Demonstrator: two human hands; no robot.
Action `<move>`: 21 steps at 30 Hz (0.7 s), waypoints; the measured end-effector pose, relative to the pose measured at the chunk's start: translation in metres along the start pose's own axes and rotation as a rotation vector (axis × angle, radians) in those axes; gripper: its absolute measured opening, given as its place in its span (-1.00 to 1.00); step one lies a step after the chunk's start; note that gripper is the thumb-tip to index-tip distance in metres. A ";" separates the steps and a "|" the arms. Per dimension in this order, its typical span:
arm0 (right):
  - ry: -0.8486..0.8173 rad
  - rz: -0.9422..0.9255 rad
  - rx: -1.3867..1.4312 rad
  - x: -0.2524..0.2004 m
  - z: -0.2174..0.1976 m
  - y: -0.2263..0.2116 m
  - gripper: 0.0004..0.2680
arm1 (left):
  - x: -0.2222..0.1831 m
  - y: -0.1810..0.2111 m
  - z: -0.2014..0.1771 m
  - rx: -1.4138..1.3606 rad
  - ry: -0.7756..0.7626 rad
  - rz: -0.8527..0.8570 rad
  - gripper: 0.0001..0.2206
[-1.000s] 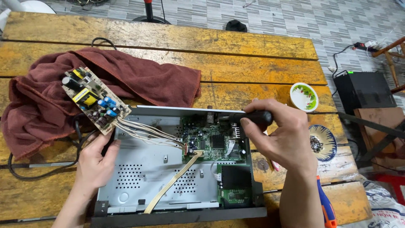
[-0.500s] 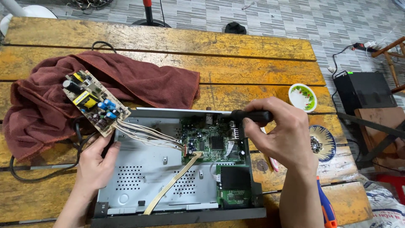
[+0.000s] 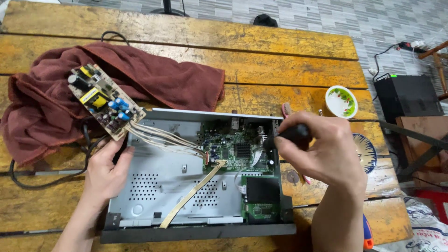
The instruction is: Cleaning a circuit board with a brush and using a screwdriver to adjust components inside an electronic device
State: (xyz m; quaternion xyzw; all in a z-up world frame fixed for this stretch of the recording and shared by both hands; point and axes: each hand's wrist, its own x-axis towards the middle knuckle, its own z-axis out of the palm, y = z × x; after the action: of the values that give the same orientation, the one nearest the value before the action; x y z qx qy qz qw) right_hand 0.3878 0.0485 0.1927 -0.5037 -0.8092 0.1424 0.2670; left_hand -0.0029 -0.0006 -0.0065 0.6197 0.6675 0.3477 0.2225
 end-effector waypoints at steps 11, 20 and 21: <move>-0.086 -0.193 0.135 0.007 0.023 -0.022 -0.92 | 0.003 0.006 -0.005 -0.053 0.030 0.135 -0.76; -0.138 -0.207 0.061 0.014 0.042 -0.025 -0.85 | 0.002 0.000 -0.004 -0.056 -0.001 0.086 -0.82; -0.161 -0.209 0.060 0.015 0.044 -0.026 -0.85 | 0.002 0.000 -0.004 -0.060 -0.008 0.077 -0.81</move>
State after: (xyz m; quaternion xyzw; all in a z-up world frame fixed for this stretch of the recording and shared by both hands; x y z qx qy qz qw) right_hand 0.3380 0.0518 0.1739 -0.3956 -0.8713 0.1778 0.2295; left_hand -0.0066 0.0005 -0.0035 0.6393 0.6315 0.3735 0.2302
